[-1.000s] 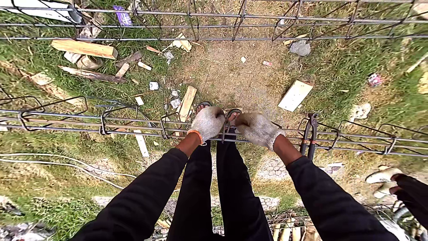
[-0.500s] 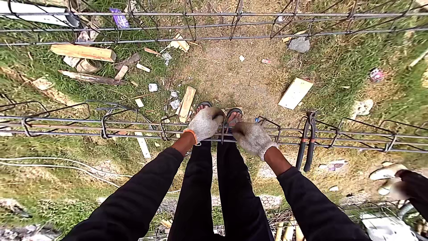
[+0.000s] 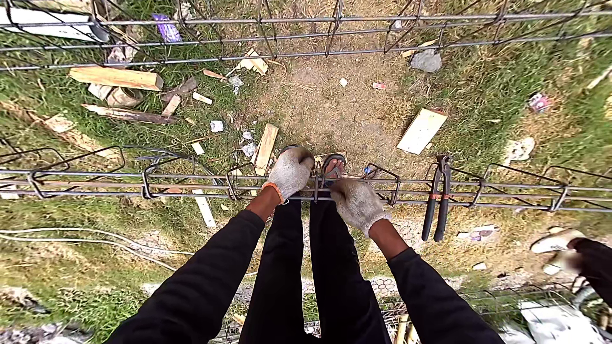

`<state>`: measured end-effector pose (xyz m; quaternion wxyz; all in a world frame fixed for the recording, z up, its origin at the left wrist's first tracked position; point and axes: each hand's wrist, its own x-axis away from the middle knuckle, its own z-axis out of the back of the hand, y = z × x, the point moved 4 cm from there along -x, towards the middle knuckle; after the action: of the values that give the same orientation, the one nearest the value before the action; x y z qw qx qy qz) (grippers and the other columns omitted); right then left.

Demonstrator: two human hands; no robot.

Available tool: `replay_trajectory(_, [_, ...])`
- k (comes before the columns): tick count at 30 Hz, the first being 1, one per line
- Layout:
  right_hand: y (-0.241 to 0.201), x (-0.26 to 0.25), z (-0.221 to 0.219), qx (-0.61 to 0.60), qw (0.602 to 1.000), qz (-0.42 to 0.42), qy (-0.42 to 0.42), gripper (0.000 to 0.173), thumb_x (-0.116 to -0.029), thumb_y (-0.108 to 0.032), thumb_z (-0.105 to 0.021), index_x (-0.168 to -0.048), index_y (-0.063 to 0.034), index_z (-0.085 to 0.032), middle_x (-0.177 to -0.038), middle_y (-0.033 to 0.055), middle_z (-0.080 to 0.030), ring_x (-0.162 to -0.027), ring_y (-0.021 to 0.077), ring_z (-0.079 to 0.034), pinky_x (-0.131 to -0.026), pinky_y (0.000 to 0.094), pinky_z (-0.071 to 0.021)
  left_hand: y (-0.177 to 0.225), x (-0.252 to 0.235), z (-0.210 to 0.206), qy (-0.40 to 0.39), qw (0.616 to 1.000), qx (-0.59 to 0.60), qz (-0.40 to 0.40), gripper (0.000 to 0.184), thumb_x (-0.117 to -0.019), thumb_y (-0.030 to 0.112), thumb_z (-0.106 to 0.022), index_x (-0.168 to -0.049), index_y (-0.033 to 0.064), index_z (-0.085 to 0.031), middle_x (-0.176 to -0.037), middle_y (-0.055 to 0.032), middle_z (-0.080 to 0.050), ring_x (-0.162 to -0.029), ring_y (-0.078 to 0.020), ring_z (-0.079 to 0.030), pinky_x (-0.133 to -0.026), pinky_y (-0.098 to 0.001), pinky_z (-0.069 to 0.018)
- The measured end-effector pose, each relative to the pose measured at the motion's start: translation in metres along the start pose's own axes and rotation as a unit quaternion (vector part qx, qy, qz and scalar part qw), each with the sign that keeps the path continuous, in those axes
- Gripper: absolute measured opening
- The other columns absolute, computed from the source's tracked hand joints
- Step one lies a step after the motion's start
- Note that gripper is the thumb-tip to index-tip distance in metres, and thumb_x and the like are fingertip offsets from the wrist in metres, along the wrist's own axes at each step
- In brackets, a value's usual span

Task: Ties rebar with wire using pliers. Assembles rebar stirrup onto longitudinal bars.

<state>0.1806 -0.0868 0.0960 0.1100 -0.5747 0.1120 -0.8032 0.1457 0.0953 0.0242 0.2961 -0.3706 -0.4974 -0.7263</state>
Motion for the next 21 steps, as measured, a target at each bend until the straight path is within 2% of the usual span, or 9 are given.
replay_trajectory(3, [-0.003, -0.008, -0.004, 0.041, 0.999, -0.012, 0.011, 0.026, -0.1027, -0.032, -0.052, -0.110, -0.0219, -0.075, -0.102, 0.0059, -0.075, -0.099, 0.0288, -0.072, -0.082, 0.0589, -0.0567, 0.002, -0.002, 0.001, 0.001, 1.000, 0.026, -0.006, 0.022, -0.1018, 0.021, -0.053, -0.104, 0.0110, -0.072, -0.093, -0.0049, -0.073, -0.086, -0.0171, -0.071, -0.082, -0.0468, -0.0595])
replay_trajectory(6, [-0.012, -0.012, -0.001, 0.061, 0.998, -0.026, 0.009, 0.027, -0.1025, -0.035, -0.052, -0.108, -0.0229, -0.075, -0.100, 0.0067, -0.075, -0.097, 0.0304, -0.072, -0.078, 0.0591, -0.0568, 0.002, -0.002, 0.003, -0.001, 0.997, 0.072, 0.000, 0.021, -0.1034, 0.018, -0.052, -0.106, 0.0071, -0.070, -0.090, -0.0069, -0.071, -0.081, -0.0175, -0.070, -0.078, -0.0432, -0.0597])
replay_trajectory(9, [-0.020, -0.012, 0.004, 0.074, 0.997, -0.027, 0.011, 0.023, -0.1005, -0.033, -0.055, -0.100, -0.0180, -0.072, -0.093, 0.0100, -0.074, -0.091, 0.0336, -0.072, -0.072, 0.0598, -0.0551, 0.006, 0.000, 0.006, -0.007, 0.990, 0.142, 0.019, 0.019, -0.1033, 0.017, -0.054, -0.105, 0.0070, -0.070, -0.086, -0.0059, -0.071, -0.077, -0.0164, -0.069, -0.072, -0.0382, -0.0600])
replay_trajectory(11, [-0.019, -0.012, 0.004, 0.059, 0.998, -0.019, 0.018, 0.022, -0.1001, -0.032, -0.056, -0.099, -0.0181, -0.073, -0.093, 0.0089, -0.074, -0.092, 0.0323, -0.072, -0.073, 0.0595, -0.0553, 0.009, 0.000, 0.007, -0.025, 0.985, 0.169, 0.000, 0.018, -0.1017, 0.016, -0.055, -0.102, 0.0078, -0.070, -0.084, -0.0042, -0.069, -0.076, -0.0151, -0.066, -0.070, -0.0350, -0.0554])
replay_trajectory(14, [-0.014, -0.013, 0.004, 0.022, 1.000, -0.007, 0.016, 0.022, -0.1009, -0.032, -0.056, -0.100, -0.0192, -0.074, -0.094, 0.0066, -0.074, -0.094, 0.0290, -0.072, -0.078, 0.0583, -0.0557, 0.023, -0.002, 0.010, -0.070, 0.987, 0.133, -0.051, 0.019, -0.1016, 0.020, -0.057, -0.104, 0.0113, -0.073, -0.086, -0.0019, -0.071, -0.079, -0.0134, -0.067, -0.074, -0.0348, -0.0575])
replay_trajectory(18, [-0.007, -0.015, 0.003, -0.008, 1.000, -0.004, 0.000, 0.022, -0.1012, -0.030, -0.057, -0.105, -0.0200, -0.076, -0.100, 0.0055, -0.075, -0.099, 0.0270, -0.071, -0.083, 0.0583, -0.0559, 0.034, -0.006, 0.026, -0.184, 0.976, 0.025, -0.116, 0.025, -0.1055, 0.018, -0.052, -0.119, 0.0143, -0.072, -0.100, 0.0004, -0.074, -0.086, -0.0095, -0.070, -0.080, -0.0323, -0.0604])
replay_trajectory(19, [-0.006, -0.016, 0.001, -0.013, 1.000, -0.009, 0.003, 0.022, -0.1013, -0.031, -0.056, -0.105, -0.0199, -0.075, -0.100, 0.0055, -0.075, -0.099, 0.0270, -0.071, -0.083, 0.0584, -0.0560, 0.031, -0.008, 0.031, -0.212, 0.969, -0.001, -0.123, 0.029, -0.1043, 0.018, -0.052, -0.124, 0.0174, -0.073, -0.106, 0.0020, -0.075, -0.091, -0.0082, -0.070, -0.083, -0.0319, -0.0601])
replay_trajectory(21, [-0.004, -0.016, -0.002, -0.028, 0.999, -0.013, 0.014, 0.023, -0.1020, -0.030, -0.056, -0.107, -0.0193, -0.075, -0.100, 0.0063, -0.075, -0.099, 0.0275, -0.072, -0.084, 0.0584, -0.0566, 0.027, -0.009, 0.038, -0.250, 0.957, -0.072, -0.127, 0.032, -0.1037, 0.022, -0.054, -0.129, 0.0277, -0.072, -0.122, 0.0088, -0.073, -0.109, -0.0033, -0.067, -0.098, -0.0327, -0.0552])
